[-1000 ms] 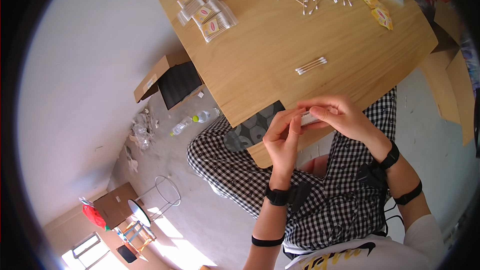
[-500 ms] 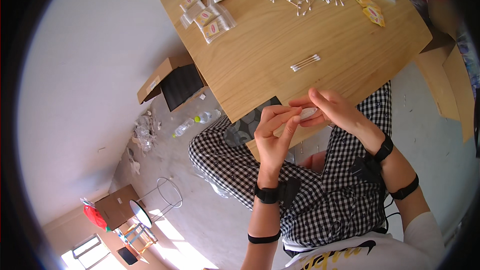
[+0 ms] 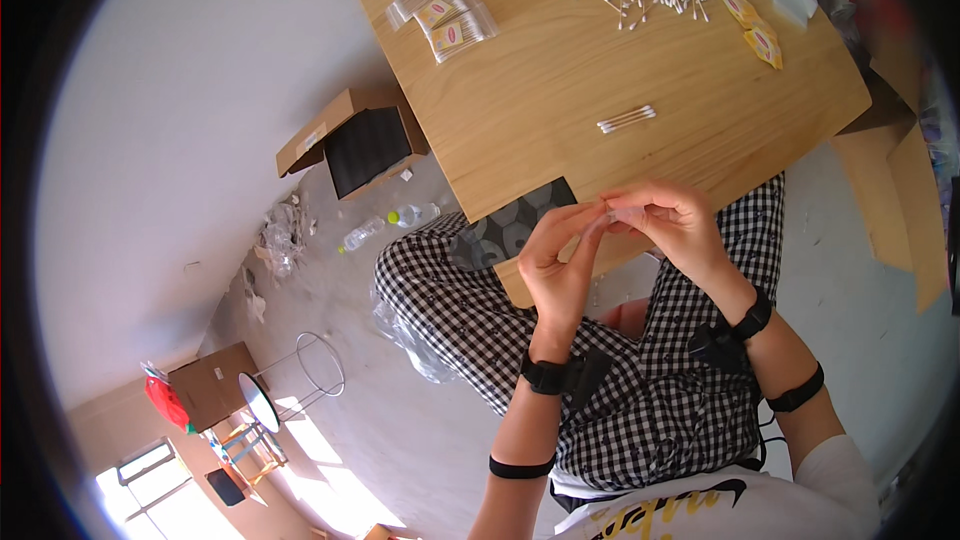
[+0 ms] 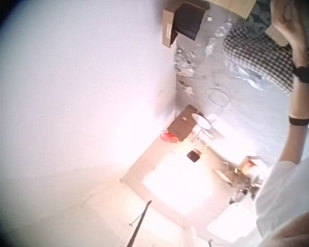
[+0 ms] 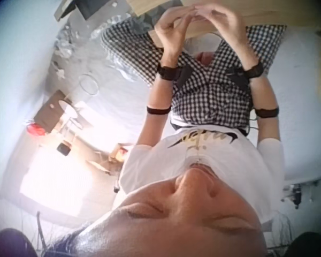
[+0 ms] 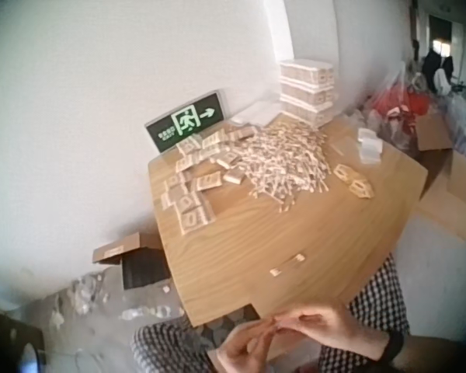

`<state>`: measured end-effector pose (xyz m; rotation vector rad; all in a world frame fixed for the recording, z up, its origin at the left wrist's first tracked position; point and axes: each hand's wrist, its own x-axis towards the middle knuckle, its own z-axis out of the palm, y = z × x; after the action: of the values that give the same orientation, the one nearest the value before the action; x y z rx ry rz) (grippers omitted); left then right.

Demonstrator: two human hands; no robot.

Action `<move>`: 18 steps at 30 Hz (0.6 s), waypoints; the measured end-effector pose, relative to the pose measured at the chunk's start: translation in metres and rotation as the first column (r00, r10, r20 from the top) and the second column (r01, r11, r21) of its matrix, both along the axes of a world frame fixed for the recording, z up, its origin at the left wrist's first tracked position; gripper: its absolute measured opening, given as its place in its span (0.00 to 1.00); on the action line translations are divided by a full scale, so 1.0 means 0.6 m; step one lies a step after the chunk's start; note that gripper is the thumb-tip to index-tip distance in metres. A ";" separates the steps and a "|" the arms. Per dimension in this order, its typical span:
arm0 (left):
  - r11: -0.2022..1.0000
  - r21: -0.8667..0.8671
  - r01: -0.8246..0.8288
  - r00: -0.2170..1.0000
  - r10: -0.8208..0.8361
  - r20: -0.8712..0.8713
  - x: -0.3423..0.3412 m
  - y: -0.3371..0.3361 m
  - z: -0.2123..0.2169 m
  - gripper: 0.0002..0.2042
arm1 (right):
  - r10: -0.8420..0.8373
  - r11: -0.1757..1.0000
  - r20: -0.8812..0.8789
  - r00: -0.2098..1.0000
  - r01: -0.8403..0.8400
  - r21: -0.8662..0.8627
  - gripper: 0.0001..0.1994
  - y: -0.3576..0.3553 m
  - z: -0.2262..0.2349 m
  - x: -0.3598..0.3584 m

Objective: Arranging cotton swabs neatly into small plastic packets from a large pile.

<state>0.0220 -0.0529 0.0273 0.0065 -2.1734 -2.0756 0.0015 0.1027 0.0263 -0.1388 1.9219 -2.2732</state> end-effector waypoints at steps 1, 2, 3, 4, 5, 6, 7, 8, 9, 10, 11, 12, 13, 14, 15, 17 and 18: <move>0.999 -0.038 -0.032 0.998 0.030 -0.056 0.003 0.002 0.002 0.07 | 0.006 1.000 -0.001 1.000 -0.006 0.004 0.06 0.000 0.005 0.002; 0.999 -0.037 -0.040 0.998 0.038 -0.054 0.006 0.000 0.001 0.07 | -0.006 0.996 -0.111 0.994 0.016 0.093 0.06 -0.003 0.013 0.007; 0.992 -0.118 -0.050 0.996 0.040 -0.083 0.007 -0.001 -0.001 0.06 | -0.008 0.983 -0.220 0.975 0.048 0.178 0.05 -0.005 0.017 0.011; 0.978 -0.198 -0.060 0.993 0.039 -0.111 0.007 -0.001 -0.003 0.05 | -0.001 0.983 -0.217 0.976 0.041 0.179 0.05 -0.006 0.012 0.013; 0.974 -0.210 -0.085 0.991 0.061 -0.117 0.003 0.004 -0.001 0.04 | 0.000 0.961 -0.274 0.962 0.076 0.266 0.05 -0.003 0.005 0.009; 0.975 -0.205 -0.088 0.991 0.064 -0.120 0.003 0.007 0.004 0.04 | 0.006 0.930 -0.330 0.944 0.116 0.348 0.05 0.000 0.003 0.007; 0.977 -0.187 -0.106 0.984 0.076 -0.162 0.004 0.009 0.012 0.04 | 0.008 0.929 -0.333 0.943 0.116 0.352 0.05 0.003 0.004 0.008; 0.977 -0.173 -0.123 0.976 0.088 -0.198 0.008 0.009 0.015 0.04 | -0.013 0.936 -0.357 0.934 0.137 0.324 0.05 -0.002 0.017 0.012; 0.978 -0.171 -0.122 0.977 0.088 -0.194 0.009 0.007 0.008 0.04 | -0.035 0.942 -0.379 0.925 0.157 0.296 0.05 -0.004 0.023 0.016; 0.980 -0.160 -0.119 0.986 0.097 -0.138 0.008 0.006 -0.004 0.03 | -0.035 0.942 -0.376 0.926 0.157 0.298 0.05 -0.006 0.011 0.020; 0.982 -0.146 -0.117 0.990 0.104 -0.094 -0.001 0.008 -0.010 0.03 | -0.046 0.928 -0.390 0.920 0.184 0.324 0.06 -0.008 -0.004 0.014; 0.983 -0.142 -0.115 0.990 0.101 -0.102 -0.006 0.011 -0.012 0.03 | -0.058 0.913 -0.404 0.913 0.212 0.348 0.06 -0.007 -0.014 0.007; 0.982 -0.147 -0.115 0.990 0.103 -0.092 -0.010 0.014 -0.013 0.04 | -0.060 0.912 -0.412 0.909 0.218 0.348 0.06 -0.004 -0.021 0.000; 0.981 -0.154 -0.114 0.992 0.104 -0.070 -0.006 0.014 -0.014 0.05 | -0.100 0.951 -0.312 0.945 0.183 0.248 0.06 -0.008 -0.019 -0.003; 0.982 -0.154 -0.109 0.993 0.100 -0.067 -0.001 0.011 -0.019 0.05 | -0.128 0.977 -0.204 0.971 0.158 0.140 0.06 -0.010 -0.016 -0.004; 1.000 0.015 0.001 1.000 -0.001 -0.007 0.004 0.003 -0.029 0.08 | -0.118 0.982 -0.092 0.989 0.130 0.134 0.06 -0.003 -0.013 0.012; 1.000 0.017 0.005 1.000 -0.005 0.001 0.003 0.001 -0.031 0.08 | -0.102 0.987 0.019 0.995 0.099 0.123 0.06 0.001 -0.011 0.017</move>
<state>0.0236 -0.0521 0.0088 0.0032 -2.1588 -2.0966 0.0119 0.1030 0.0199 0.0018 2.0933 -2.1985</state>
